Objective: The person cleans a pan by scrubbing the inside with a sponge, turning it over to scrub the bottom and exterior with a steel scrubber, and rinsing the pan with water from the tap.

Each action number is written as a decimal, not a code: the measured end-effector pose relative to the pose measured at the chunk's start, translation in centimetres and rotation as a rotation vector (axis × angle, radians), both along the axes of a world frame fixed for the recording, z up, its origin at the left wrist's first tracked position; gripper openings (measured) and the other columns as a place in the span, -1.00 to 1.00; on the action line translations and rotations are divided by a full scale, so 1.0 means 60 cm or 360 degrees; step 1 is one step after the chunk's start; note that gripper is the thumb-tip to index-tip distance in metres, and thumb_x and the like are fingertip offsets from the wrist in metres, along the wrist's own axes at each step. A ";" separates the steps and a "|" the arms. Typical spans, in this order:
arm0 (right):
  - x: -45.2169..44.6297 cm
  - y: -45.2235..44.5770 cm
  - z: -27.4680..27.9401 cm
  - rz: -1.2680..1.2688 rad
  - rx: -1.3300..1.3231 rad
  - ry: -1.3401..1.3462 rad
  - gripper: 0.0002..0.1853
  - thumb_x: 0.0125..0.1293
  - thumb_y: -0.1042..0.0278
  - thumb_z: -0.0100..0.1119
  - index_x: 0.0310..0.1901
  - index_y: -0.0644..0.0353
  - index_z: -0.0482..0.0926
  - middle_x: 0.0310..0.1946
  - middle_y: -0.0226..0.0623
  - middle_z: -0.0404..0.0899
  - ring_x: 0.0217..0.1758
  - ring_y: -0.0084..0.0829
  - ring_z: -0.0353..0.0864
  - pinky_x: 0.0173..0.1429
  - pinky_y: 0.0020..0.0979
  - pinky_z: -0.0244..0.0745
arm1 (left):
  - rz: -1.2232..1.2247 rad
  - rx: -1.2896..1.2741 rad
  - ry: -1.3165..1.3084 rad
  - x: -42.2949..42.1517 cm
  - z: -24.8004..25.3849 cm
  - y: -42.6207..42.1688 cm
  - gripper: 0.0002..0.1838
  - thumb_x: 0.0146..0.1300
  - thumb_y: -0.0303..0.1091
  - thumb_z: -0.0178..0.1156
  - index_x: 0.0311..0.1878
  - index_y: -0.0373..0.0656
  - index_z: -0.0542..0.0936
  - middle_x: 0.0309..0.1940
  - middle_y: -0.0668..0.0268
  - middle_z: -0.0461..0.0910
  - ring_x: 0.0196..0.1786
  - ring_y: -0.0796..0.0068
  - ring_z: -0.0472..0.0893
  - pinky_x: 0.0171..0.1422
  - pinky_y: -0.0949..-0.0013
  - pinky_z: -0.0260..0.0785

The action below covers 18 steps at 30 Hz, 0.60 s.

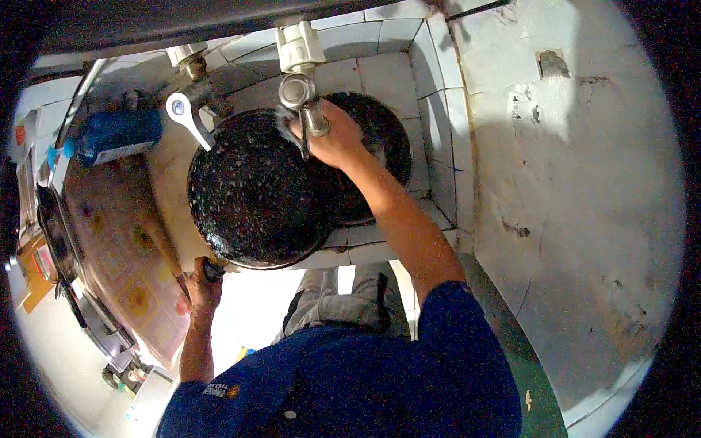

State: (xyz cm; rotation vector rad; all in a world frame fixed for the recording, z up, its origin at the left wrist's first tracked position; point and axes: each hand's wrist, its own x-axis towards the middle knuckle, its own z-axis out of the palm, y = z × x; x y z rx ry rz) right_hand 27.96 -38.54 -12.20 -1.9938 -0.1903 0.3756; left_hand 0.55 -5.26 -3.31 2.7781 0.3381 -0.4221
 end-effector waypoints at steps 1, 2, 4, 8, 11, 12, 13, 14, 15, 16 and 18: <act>0.021 0.024 -0.096 0.0163 -0.0039 -0.0486 -0.81 0.21 0.40 0.16 -0.17 0.26 0.57 -0.13 -0.10 0.58 -0.10 -0.13 0.58 0.01 -0.27 0.48 | -0.0004 0.0009 -0.0007 0.004 0.006 -0.006 -0.58 0.05 -0.41 0.28 -0.01 -0.04 0.39 -0.44 -0.01 0.60 -0.34 -0.18 0.59 -0.34 -0.02 0.42; 0.020 0.026 -0.093 0.0158 -0.0080 -0.0547 -0.85 0.21 0.42 0.14 -0.21 0.27 0.56 -0.16 -0.10 0.57 -0.11 -0.12 0.58 0.00 -0.28 0.49 | 0.0007 0.0027 0.0001 0.011 0.015 -0.014 -0.59 0.06 -0.40 0.27 -0.01 -0.03 0.39 -0.43 -0.01 0.60 -0.34 -0.18 0.59 -0.34 -0.02 0.42; -0.006 0.007 -0.059 0.0081 -0.0150 -0.0593 -0.88 0.21 0.43 0.14 -0.25 0.28 0.54 -0.19 -0.10 0.56 -0.11 -0.11 0.58 -0.01 -0.29 0.50 | 0.0036 0.0066 0.0007 0.014 0.020 -0.019 -0.62 0.08 -0.37 0.25 -0.01 -0.02 0.41 -0.42 -0.02 0.60 -0.34 -0.18 0.59 -0.32 -0.03 0.43; -0.103 -0.086 -0.006 -0.0225 0.0103 0.0104 -0.72 0.12 0.22 0.25 -0.25 0.27 0.58 -0.22 0.03 0.61 -0.09 0.01 0.58 0.01 -0.12 0.45 | 0.0102 0.0043 0.0102 0.020 0.019 -0.017 -0.63 0.08 -0.38 0.24 -0.03 -0.03 0.41 -0.42 -0.03 0.60 -0.33 -0.19 0.59 -0.30 -0.05 0.42; -0.125 -0.115 -0.059 -0.0071 -0.0483 0.0227 -0.65 0.10 0.25 0.27 -0.10 0.25 0.55 -0.19 0.03 0.60 -0.14 0.01 0.58 0.02 -0.09 0.47 | 0.0055 0.0013 0.0128 0.022 0.026 -0.014 -0.63 0.06 -0.40 0.24 -0.04 -0.04 0.40 -0.40 -0.05 0.60 -0.31 -0.19 0.59 -0.30 -0.06 0.41; -0.109 -0.117 -0.097 -0.0018 -0.0738 -0.0035 -0.62 0.10 0.28 0.27 -0.05 0.24 0.53 -0.11 0.04 0.56 -0.11 0.04 0.57 0.05 -0.07 0.47 | 0.0004 0.0054 0.0114 0.027 0.033 -0.020 -0.63 0.06 -0.41 0.24 -0.04 -0.04 0.40 -0.40 -0.05 0.60 -0.32 -0.19 0.59 -0.30 -0.07 0.41; -0.086 -0.115 -0.112 0.0035 -0.0989 -0.0301 -0.58 0.09 0.30 0.26 0.01 0.23 0.50 -0.03 0.05 0.53 -0.08 0.06 0.57 0.07 -0.06 0.48 | -0.0048 0.0096 0.0099 0.031 0.034 -0.025 -0.63 0.05 -0.42 0.24 -0.05 -0.04 0.40 -0.40 -0.04 0.60 -0.32 -0.19 0.59 -0.29 -0.07 0.41; -0.070 -0.109 -0.127 0.0095 -0.1063 -0.0198 -0.56 0.08 0.35 0.25 0.04 0.23 0.49 0.10 0.07 0.44 0.04 0.09 0.53 0.11 -0.06 0.48 | -0.0048 0.0102 0.0104 0.030 0.034 -0.029 -0.63 0.05 -0.42 0.24 -0.05 -0.04 0.40 -0.40 -0.04 0.60 -0.32 -0.19 0.59 -0.29 -0.07 0.41; -0.069 -0.101 -0.171 0.0215 -0.1103 -0.0136 -0.56 0.14 0.33 0.20 0.08 0.23 0.46 0.11 0.06 0.44 0.08 0.07 0.51 0.13 -0.08 0.45 | 0.0026 0.0054 0.0091 0.028 0.032 -0.031 -0.62 0.05 -0.42 0.25 -0.05 -0.04 0.40 -0.41 -0.04 0.60 -0.32 -0.20 0.58 -0.29 -0.08 0.41; -0.085 -0.095 -0.230 0.0339 -0.1050 -0.0059 -0.57 0.20 0.32 0.14 0.11 0.23 0.44 0.12 0.04 0.44 0.11 0.05 0.48 0.16 -0.10 0.43 | 0.0102 0.0011 0.0080 0.026 0.032 -0.032 -0.62 0.04 -0.42 0.25 -0.04 -0.04 0.40 -0.41 -0.03 0.60 -0.33 -0.20 0.58 -0.28 -0.09 0.41; -0.141 -0.073 -0.330 0.0338 -0.0569 0.0095 -0.58 0.31 0.30 0.02 0.18 0.23 0.39 0.14 0.02 0.44 0.18 0.01 0.43 0.21 -0.15 0.38 | 0.0074 0.0060 0.0071 0.027 0.032 -0.032 -0.61 0.04 -0.43 0.25 -0.04 -0.04 0.40 -0.42 -0.02 0.60 -0.33 -0.20 0.58 -0.28 -0.08 0.41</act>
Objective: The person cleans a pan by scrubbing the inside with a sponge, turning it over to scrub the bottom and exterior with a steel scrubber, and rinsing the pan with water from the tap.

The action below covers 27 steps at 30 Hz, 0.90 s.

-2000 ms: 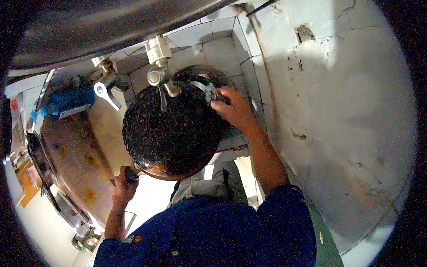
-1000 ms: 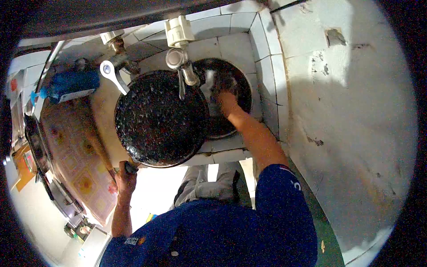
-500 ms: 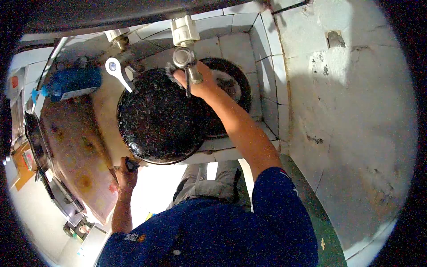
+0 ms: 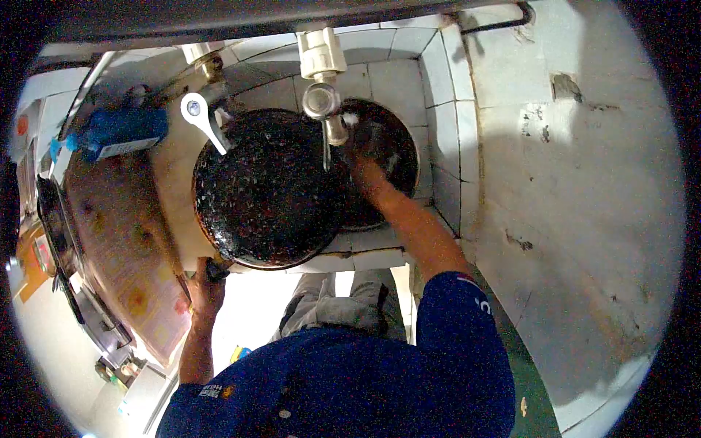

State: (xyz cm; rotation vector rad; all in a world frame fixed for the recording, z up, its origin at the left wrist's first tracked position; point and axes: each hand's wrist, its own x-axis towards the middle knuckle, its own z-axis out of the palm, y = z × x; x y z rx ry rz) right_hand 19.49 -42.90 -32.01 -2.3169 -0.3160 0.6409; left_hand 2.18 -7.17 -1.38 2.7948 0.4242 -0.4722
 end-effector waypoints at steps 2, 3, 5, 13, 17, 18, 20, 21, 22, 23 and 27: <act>-0.023 0.008 0.065 0.0221 -0.0352 0.0295 -0.60 0.31 0.31 0.02 0.16 0.23 0.43 0.11 0.01 0.47 0.14 0.00 0.46 0.20 -0.14 0.39 | 0.0012 0.0044 0.0076 -0.003 -0.002 -0.001 -0.63 0.05 -0.44 0.25 -0.05 -0.05 0.40 -0.42 0.01 0.60 -0.33 -0.16 0.60 -0.29 -0.05 0.42; -0.019 0.008 0.096 0.0429 -0.0697 0.0566 -0.62 0.31 0.31 0.03 0.13 0.23 0.46 0.08 0.01 0.50 0.11 -0.02 0.50 0.19 -0.14 0.40 | 0.0018 0.0036 0.0070 0.000 -0.003 -0.002 -0.63 0.05 -0.44 0.25 -0.05 -0.05 0.40 -0.42 0.01 0.60 -0.33 -0.16 0.60 -0.29 -0.05 0.42; 0.016 -0.007 0.215 -0.0148 -0.0426 0.0538 -0.65 0.28 0.31 0.07 0.06 0.24 0.50 0.04 0.01 0.52 0.06 -0.04 0.53 0.15 -0.14 0.43 | -0.0001 -0.0051 -0.0015 0.001 0.001 -0.005 -0.64 0.05 -0.46 0.24 -0.07 -0.04 0.40 -0.39 0.03 0.61 -0.33 -0.12 0.60 -0.28 -0.03 0.42; 0.105 0.104 0.418 -0.0160 0.0567 -0.0745 -0.53 0.03 0.21 0.37 0.02 0.11 0.56 -0.16 -0.16 0.51 -0.15 -0.14 0.56 -0.06 -0.21 0.46 | -0.0037 0.0059 0.0092 0.022 0.017 -0.017 -0.60 0.00 -0.48 0.23 -0.05 -0.05 0.39 -0.41 0.06 0.61 -0.33 -0.10 0.60 -0.26 -0.03 0.44; 0.135 0.169 0.461 -0.0044 0.0287 -0.0661 -0.60 0.05 0.15 0.30 -0.03 0.00 0.58 -0.27 -0.12 0.54 -0.16 -0.06 0.56 -0.09 -0.14 0.47 | -0.0069 0.0046 0.0001 0.026 0.020 -0.018 -0.56 -0.02 -0.50 0.23 -0.02 -0.05 0.39 -0.39 0.06 0.60 -0.32 -0.10 0.60 -0.25 -0.03 0.44; 0.151 0.165 0.434 -0.0258 0.0164 -0.0524 -0.67 0.05 0.19 0.24 -0.10 0.01 0.59 -0.28 -0.11 0.56 -0.15 -0.05 0.57 -0.10 -0.13 0.48 | -0.0109 0.0058 0.0002 0.029 0.021 -0.019 -0.53 -0.03 -0.50 0.24 0.00 -0.05 0.39 -0.37 0.06 0.61 -0.30 -0.10 0.60 -0.25 -0.03 0.44; 0.141 0.166 0.414 -0.0347 0.0170 -0.0596 -0.65 0.02 0.21 0.25 -0.10 0.01 0.62 -0.27 -0.12 0.52 -0.18 -0.04 0.55 -0.16 -0.09 0.48 | -0.0172 0.0144 0.0013 0.039 0.032 -0.029 -0.49 -0.06 -0.52 0.24 0.04 -0.04 0.40 -0.34 0.08 0.61 -0.28 -0.09 0.60 -0.24 -0.01 0.45; 0.116 0.177 0.445 -0.0252 0.0172 -0.0588 -0.62 0.00 0.20 0.26 -0.08 0.01 0.63 -0.27 -0.12 0.51 -0.20 -0.03 0.54 -0.18 -0.07 0.48 | -0.0159 0.0144 -0.0005 0.047 0.028 -0.027 -0.49 -0.06 -0.52 0.24 0.04 -0.04 0.40 -0.34 0.08 0.61 -0.28 -0.09 0.60 -0.24 -0.01 0.45; 0.083 0.193 0.465 -0.0132 0.0289 -0.0720 -0.57 -0.04 0.20 0.28 -0.04 0.00 0.62 -0.27 -0.12 0.48 -0.24 -0.04 0.52 -0.22 -0.07 0.46 | -0.0140 0.0093 -0.0027 0.047 0.027 -0.027 -0.50 -0.06 -0.52 0.24 0.03 -0.04 0.41 -0.34 0.09 0.61 -0.28 -0.08 0.60 -0.25 -0.01 0.45; 0.059 0.215 0.483 -0.0010 0.0409 -0.0792 -0.64 -0.08 0.17 0.31 -0.17 0.02 0.61 -0.36 -0.17 0.47 -0.27 -0.07 0.52 -0.27 -0.05 0.45 | -0.0132 0.0036 -0.0031 0.041 0.029 -0.028 -0.50 -0.06 -0.52 0.23 0.03 -0.04 0.41 -0.35 0.10 0.60 -0.28 -0.07 0.60 -0.25 -0.01 0.45; 0.121 0.197 0.439 -0.0315 0.0261 -0.0689 -0.60 -0.02 0.17 0.31 -0.08 0.03 0.63 -0.30 -0.07 0.55 -0.22 -0.06 0.57 -0.19 -0.09 0.48 | -0.0145 0.0091 -0.0083 0.041 0.026 -0.028 -0.53 -0.04 -0.52 0.21 0.01 -0.04 0.41 -0.34 0.13 0.61 -0.28 -0.05 0.61 -0.26 -0.02 0.45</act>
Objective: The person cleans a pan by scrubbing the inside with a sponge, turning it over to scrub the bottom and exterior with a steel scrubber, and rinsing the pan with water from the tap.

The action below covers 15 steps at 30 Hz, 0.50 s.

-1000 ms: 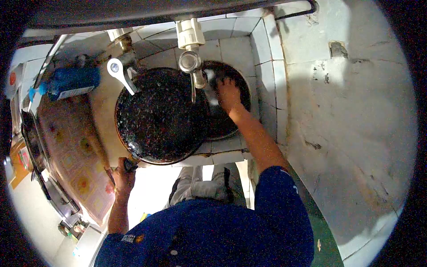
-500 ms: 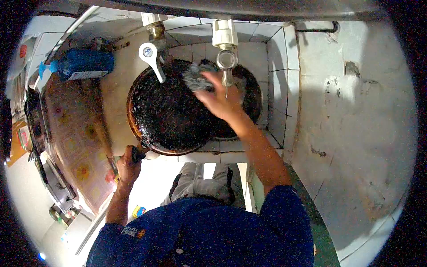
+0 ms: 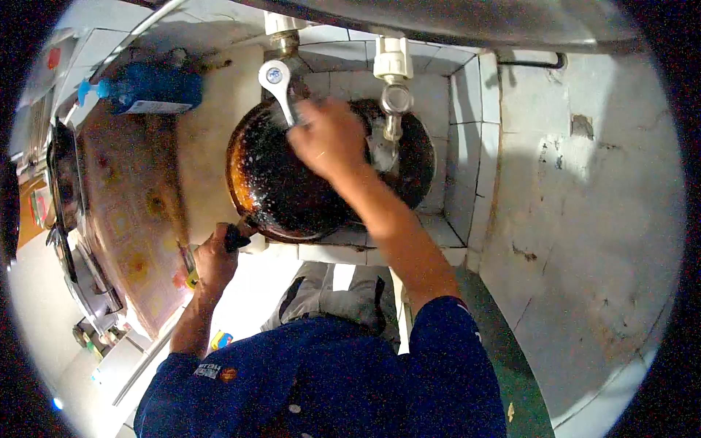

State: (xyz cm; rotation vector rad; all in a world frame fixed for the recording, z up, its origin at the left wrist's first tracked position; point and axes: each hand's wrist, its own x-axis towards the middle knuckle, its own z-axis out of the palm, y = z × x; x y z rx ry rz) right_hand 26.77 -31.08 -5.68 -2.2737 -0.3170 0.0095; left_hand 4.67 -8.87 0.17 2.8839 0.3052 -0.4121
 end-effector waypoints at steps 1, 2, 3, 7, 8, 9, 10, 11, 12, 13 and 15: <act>0.023 -0.025 -0.007 -0.0082 -0.0254 0.0244 -0.63 0.07 0.18 0.25 -0.07 0.10 0.61 -0.27 -0.05 0.59 -0.16 -0.04 0.57 -0.11 -0.11 0.49 | 0.0024 -0.0006 0.0027 0.006 0.008 -0.008 -0.55 -0.02 -0.52 0.20 0.00 -0.04 0.41 -0.35 0.14 0.61 -0.28 -0.04 0.61 -0.27 -0.02 0.45; 0.024 -0.054 -0.092 -0.0298 0.0031 0.0077 -0.62 0.14 0.16 0.19 -0.03 0.13 0.60 -0.19 -0.03 0.59 -0.10 0.01 0.56 -0.01 -0.13 0.47 | 0.0038 -0.0016 0.0065 0.010 0.019 -0.015 -0.58 -0.01 -0.53 0.19 -0.02 -0.04 0.41 -0.35 0.15 0.62 -0.28 -0.03 0.61 -0.27 -0.02 0.44; 0.025 -0.089 -0.062 -0.0177 -0.0124 0.0377 -0.60 0.17 0.14 0.15 0.00 0.15 0.59 -0.17 -0.04 0.58 -0.05 0.03 0.54 0.05 -0.14 0.44 | 0.0004 0.0055 0.0031 0.014 0.026 -0.020 -0.62 0.01 -0.52 0.18 -0.06 -0.04 0.41 -0.34 0.16 0.62 -0.30 -0.03 0.62 -0.28 -0.01 0.45; -0.038 -0.209 -0.225 -0.0186 -0.0921 0.0473 -0.50 0.19 0.21 0.15 0.21 0.00 0.44 -0.16 -0.05 0.58 -0.16 -0.05 0.61 -0.20 -0.12 0.54 | 0.0123 0.0011 0.0151 0.008 0.025 -0.022 -0.64 0.01 -0.51 0.19 -0.09 -0.03 0.40 -0.37 0.14 0.62 -0.33 -0.04 0.62 -0.29 -0.01 0.45; -0.066 -0.219 -0.295 -0.0081 -0.1092 0.0514 -0.53 0.18 0.23 0.17 0.16 0.03 0.47 -0.19 -0.05 0.59 -0.20 -0.08 0.63 -0.27 -0.15 0.54 | 0.0144 -0.0011 0.0145 0.010 0.026 -0.023 -0.64 0.01 -0.50 0.19 -0.08 -0.03 0.40 -0.39 0.12 0.62 -0.33 -0.05 0.62 -0.30 -0.02 0.44; -0.093 -0.229 -0.365 0.0033 -0.1258 0.0546 -0.56 0.17 0.26 0.19 0.12 0.06 0.50 -0.22 -0.05 0.61 -0.24 -0.11 0.65 -0.33 -0.18 0.55 | 0.0157 -0.0031 0.0160 0.006 0.027 -0.025 -0.64 0.01 -0.49 0.20 -0.08 -0.03 0.40 -0.40 0.10 0.61 -0.34 -0.06 0.61 -0.31 -0.03 0.43; -0.098 -0.211 -0.397 -0.0135 -0.0788 0.1200 -0.62 0.21 0.16 0.18 0.04 0.11 0.55 -0.19 -0.09 0.61 -0.17 -0.10 0.64 -0.19 -0.15 0.54 | 0.0157 -0.0023 0.0161 0.008 0.025 -0.026 -0.64 0.01 -0.49 0.20 -0.08 -0.03 0.40 -0.40 0.10 0.61 -0.34 -0.06 0.61 -0.31 -0.03 0.43; -0.102 -0.192 -0.427 -0.0456 -0.0415 0.1773 -0.62 0.26 0.06 0.18 -0.04 0.17 0.60 -0.15 -0.12 0.60 -0.10 -0.08 0.62 -0.04 -0.13 0.54 | 0.0174 -0.0053 0.0134 0.007 0.023 -0.029 -0.63 0.01 -0.49 0.20 -0.08 -0.04 0.39 -0.42 0.08 0.61 -0.34 -0.08 0.61 -0.31 -0.05 0.42; -0.131 -0.204 -0.429 -0.0452 -0.0424 0.1794 -0.62 0.26 0.06 0.18 -0.04 0.17 0.60 -0.15 -0.12 0.60 -0.10 -0.08 0.62 -0.04 -0.13 0.54 | 0.0186 -0.0092 0.0126 0.000 0.025 -0.033 -0.63 0.01 -0.48 0.21 -0.08 -0.04 0.39 -0.44 0.06 0.60 -0.34 -0.10 0.61 -0.31 -0.07 0.41; -0.164 -0.221 -0.407 -0.0108 -0.0555 0.1398 -0.62 0.27 0.06 0.16 -0.05 0.18 0.60 -0.12 -0.14 0.60 -0.08 -0.10 0.62 -0.02 -0.16 0.53 | 0.0179 -0.0103 0.0145 -0.001 0.031 -0.037 -0.63 0.01 -0.48 0.21 -0.08 -0.04 0.39 -0.44 0.06 0.60 -0.34 -0.10 0.61 -0.31 -0.07 0.41; -0.163 -0.250 -0.342 -0.0146 -0.0476 0.1134 -0.63 0.26 0.16 0.17 0.00 0.23 0.57 -0.08 -0.11 0.58 -0.06 -0.10 0.60 0.02 -0.20 0.49 | 0.0228 -0.0149 0.0168 0.008 0.035 -0.044 -0.64 0.01 -0.47 0.22 -0.09 -0.05 0.38 -0.44 0.02 0.60 -0.35 -0.14 0.59 -0.30 -0.09 0.40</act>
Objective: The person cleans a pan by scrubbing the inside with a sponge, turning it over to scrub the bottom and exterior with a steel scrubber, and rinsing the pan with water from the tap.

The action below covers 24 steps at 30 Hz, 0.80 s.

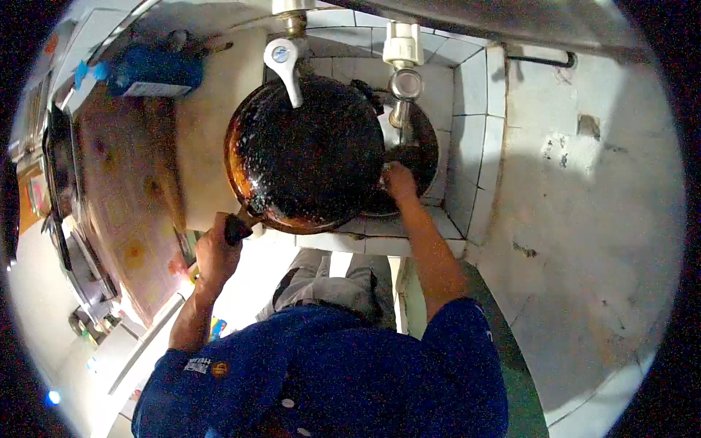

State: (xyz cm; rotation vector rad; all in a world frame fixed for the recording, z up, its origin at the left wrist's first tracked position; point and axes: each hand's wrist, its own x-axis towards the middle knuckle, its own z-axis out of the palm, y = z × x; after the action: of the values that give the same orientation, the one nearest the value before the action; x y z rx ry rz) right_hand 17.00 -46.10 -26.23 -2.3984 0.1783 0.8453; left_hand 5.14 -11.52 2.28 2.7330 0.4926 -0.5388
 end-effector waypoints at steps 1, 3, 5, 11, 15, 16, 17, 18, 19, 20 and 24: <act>0.004 -0.010 0.047 -0.0002 0.0023 -0.0136 -0.62 0.25 0.21 0.17 0.02 0.25 0.56 -0.07 -0.10 0.57 -0.05 -0.11 0.60 0.04 -0.22 0.47 | 0.0025 -0.0007 0.0001 -0.001 -0.001 -0.003 -0.64 0.01 -0.47 0.22 -0.09 -0.05 0.38 -0.44 0.02 0.60 -0.35 -0.14 0.59 -0.30 -0.09 0.40; -0.009 -0.010 0.141 -0.0947 0.0491 -0.0201 -0.62 0.22 0.31 0.14 0.05 0.29 0.52 -0.07 -0.04 0.54 -0.04 -0.06 0.57 0.04 -0.20 0.46 | -0.0020 -0.0069 -0.0088 0.004 -0.002 -0.009 -0.64 0.02 -0.46 0.22 -0.09 -0.06 0.37 -0.44 -0.01 0.59 -0.34 -0.16 0.59 -0.30 -0.10 0.40; -0.028 -0.005 0.203 -0.1215 0.0762 -0.0343 -0.62 0.21 0.34 0.12 0.05 0.31 0.51 -0.09 -0.01 0.54 -0.04 -0.04 0.56 0.04 -0.17 0.45 | -0.0028 -0.0108 -0.0096 0.008 -0.003 -0.018 -0.63 0.03 -0.44 0.23 -0.08 -0.07 0.37 -0.43 -0.03 0.59 -0.30 -0.18 0.58 -0.28 -0.10 0.39; -0.089 0.080 0.398 -0.0136 0.0447 -0.1067 -0.57 0.03 0.40 0.15 0.01 0.28 0.56 -0.16 -0.05 0.45 -0.12 -0.09 0.51 -0.01 -0.24 0.44 | 0.0081 -0.0268 0.0151 0.027 0.011 -0.046 -0.52 -0.01 -0.44 0.34 0.00 -0.09 0.38 -0.23 -0.01 0.61 -0.10 -0.13 0.59 -0.12 0.03 0.44; -0.030 0.045 0.381 -0.0489 0.0329 -0.1206 -0.55 0.00 0.41 0.13 0.02 0.19 0.59 -0.14 -0.03 0.45 -0.13 -0.10 0.52 -0.05 -0.18 0.45 | 0.0048 -0.0564 0.0102 0.030 0.003 -0.055 -0.50 -0.02 -0.40 0.32 -0.01 -0.19 0.35 -0.30 -0.10 0.59 -0.14 -0.21 0.57 -0.09 -0.01 0.40; -0.029 0.041 0.375 -0.0608 0.0331 -0.1237 -0.56 -0.02 0.41 0.14 0.00 0.12 0.61 -0.16 -0.03 0.46 -0.15 -0.09 0.50 -0.07 -0.18 0.45 | 0.0076 -0.0689 0.0120 0.035 -0.002 -0.057 -0.46 -0.04 -0.40 0.34 0.02 -0.22 0.35 -0.26 -0.12 0.58 -0.10 -0.19 0.56 -0.05 0.03 0.41; -0.041 0.040 0.381 -0.0605 0.0332 -0.1256 -0.56 -0.02 0.41 0.14 0.00 0.12 0.61 -0.16 -0.03 0.46 -0.15 -0.09 0.50 -0.07 -0.18 0.45 | 0.0071 -0.0692 0.0101 0.042 -0.004 -0.058 -0.46 -0.04 -0.40 0.34 0.02 -0.22 0.35 -0.26 -0.12 0.58 -0.10 -0.19 0.56 -0.05 0.03 0.41; -0.066 0.049 0.403 -0.0286 0.0309 -0.1316 -0.56 -0.03 0.40 0.15 -0.01 0.10 0.62 -0.18 -0.04 0.45 -0.16 -0.08 0.49 -0.07 -0.18 0.45 | 0.0105 -0.0786 0.0115 0.046 -0.006 -0.061 -0.44 -0.04 -0.41 0.34 0.05 -0.25 0.34 -0.22 -0.11 0.57 -0.08 -0.13 0.57 -0.03 0.07 0.41; -0.085 0.059 0.425 0.0032 0.0277 -0.1353 -0.56 -0.04 0.39 0.17 -0.01 0.07 0.63 -0.20 -0.05 0.45 -0.17 -0.08 0.48 -0.07 -0.18 0.45 | 0.0140 -0.0882 0.0144 0.045 -0.006 -0.065 -0.41 -0.04 -0.41 0.34 0.08 -0.28 0.33 -0.18 -0.10 0.56 -0.06 -0.07 0.58 -0.01 0.11 0.41; -0.088 0.072 0.453 0.0296 0.0166 -0.1531 -0.54 -0.07 0.39 0.19 -0.02 0.03 0.64 -0.27 -0.08 0.44 -0.22 -0.09 0.47 -0.12 -0.18 0.45 | 0.0133 -0.0890 0.0149 0.046 -0.001 -0.071 -0.41 -0.04 -0.41 0.34 0.08 -0.28 0.33 -0.18 -0.10 0.56 -0.06 -0.07 0.58 -0.01 0.11 0.41; -0.026 0.055 0.438 -0.0294 0.0020 -0.1374 -0.52 -0.13 0.31 0.23 -0.04 -0.01 0.66 -0.29 -0.12 0.41 -0.24 -0.08 0.46 -0.17 -0.11 0.42 | 0.0253 -0.1159 0.0214 0.067 0.015 -0.090 -0.42 -0.01 -0.47 0.33 0.10 -0.26 0.32 -0.30 0.15 0.50 -0.27 0.31 0.51 -0.22 0.31 0.38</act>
State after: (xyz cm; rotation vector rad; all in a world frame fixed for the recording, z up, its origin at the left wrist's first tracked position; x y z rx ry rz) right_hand 15.46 -42.81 0.08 -2.4597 0.0448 -0.3009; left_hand 9.13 -16.90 3.20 1.9594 0.4308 -0.6965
